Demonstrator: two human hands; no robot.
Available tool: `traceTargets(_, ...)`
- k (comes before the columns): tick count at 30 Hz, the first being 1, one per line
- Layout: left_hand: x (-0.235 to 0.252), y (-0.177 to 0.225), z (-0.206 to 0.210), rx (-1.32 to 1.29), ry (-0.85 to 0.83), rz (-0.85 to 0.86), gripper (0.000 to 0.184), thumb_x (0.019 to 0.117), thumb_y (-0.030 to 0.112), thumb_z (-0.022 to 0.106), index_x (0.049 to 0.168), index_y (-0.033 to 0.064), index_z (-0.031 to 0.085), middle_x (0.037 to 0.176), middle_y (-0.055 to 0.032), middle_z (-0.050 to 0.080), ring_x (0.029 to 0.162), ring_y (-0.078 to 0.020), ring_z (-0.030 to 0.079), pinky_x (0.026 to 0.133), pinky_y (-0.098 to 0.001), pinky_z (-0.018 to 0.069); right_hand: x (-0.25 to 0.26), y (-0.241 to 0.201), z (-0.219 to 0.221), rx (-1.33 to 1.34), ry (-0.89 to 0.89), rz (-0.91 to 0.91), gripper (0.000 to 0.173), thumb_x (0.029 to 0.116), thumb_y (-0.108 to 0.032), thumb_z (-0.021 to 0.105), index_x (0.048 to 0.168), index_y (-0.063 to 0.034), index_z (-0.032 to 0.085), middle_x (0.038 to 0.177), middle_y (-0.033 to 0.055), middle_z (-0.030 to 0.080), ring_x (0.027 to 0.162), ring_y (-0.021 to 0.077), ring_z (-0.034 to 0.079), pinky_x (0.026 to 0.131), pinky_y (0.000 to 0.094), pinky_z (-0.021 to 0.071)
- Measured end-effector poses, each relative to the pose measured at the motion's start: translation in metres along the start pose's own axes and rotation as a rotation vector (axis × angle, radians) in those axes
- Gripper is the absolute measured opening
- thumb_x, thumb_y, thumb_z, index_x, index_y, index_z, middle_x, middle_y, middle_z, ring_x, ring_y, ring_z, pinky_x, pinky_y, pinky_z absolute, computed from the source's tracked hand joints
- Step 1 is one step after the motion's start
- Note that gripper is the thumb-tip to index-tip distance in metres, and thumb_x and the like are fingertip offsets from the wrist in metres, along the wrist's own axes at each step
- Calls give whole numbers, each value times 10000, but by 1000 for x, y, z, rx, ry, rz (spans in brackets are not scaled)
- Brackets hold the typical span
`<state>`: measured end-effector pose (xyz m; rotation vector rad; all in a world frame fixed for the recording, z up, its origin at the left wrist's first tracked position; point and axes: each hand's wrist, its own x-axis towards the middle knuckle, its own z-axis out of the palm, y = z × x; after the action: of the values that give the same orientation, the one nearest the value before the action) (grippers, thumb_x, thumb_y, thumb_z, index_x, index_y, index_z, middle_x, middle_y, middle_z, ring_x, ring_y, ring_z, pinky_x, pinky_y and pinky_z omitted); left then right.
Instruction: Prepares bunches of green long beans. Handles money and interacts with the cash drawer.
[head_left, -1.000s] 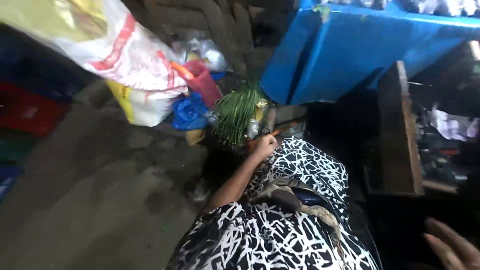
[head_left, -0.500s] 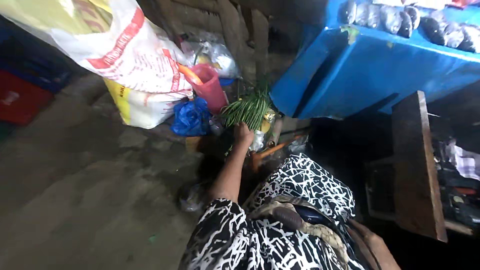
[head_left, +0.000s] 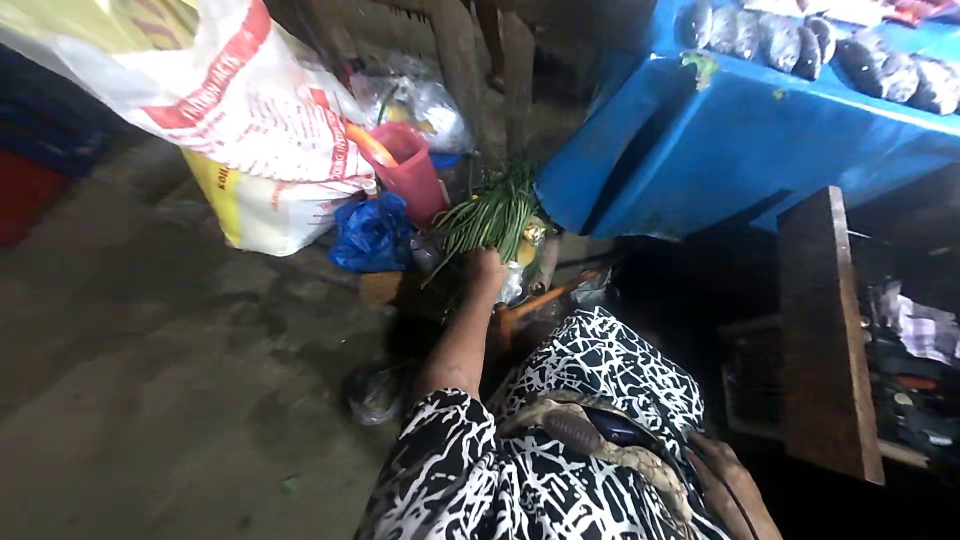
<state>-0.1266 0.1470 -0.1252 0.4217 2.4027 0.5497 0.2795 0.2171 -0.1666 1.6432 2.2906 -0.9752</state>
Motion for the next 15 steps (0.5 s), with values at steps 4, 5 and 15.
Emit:
traceTargets(4,40,-14,12,217,163,294,416,1005,143,632,1379,-23,560,1444,-286,513,1338,-472,501,1072,-590,453,0,10,6,46,36,-24,424,984,-192,666,1382,-50,635,1373,266,595,1260,413,589,1071,564,469)
traceTargets(5,49,-16,12,259,174,335,432,986,137,665,1366,-41,562,1432,-313,509,1334,-503,492,1063,-620,451,-1,9,5,37,32,-20,434,981,-196,674,1389,-54,632,1377,267,595,1266,418,586,1074,569,466)
traceTargets(15,134,-13,-17,112,69,46,500,956,290,655,1338,-24,577,1287,-296,624,1215,-460,608,981,-665,488,0,11,8,112,70,6,412,966,-215,705,1353,-77,666,1346,238,620,1225,395,610,1038,572,488)
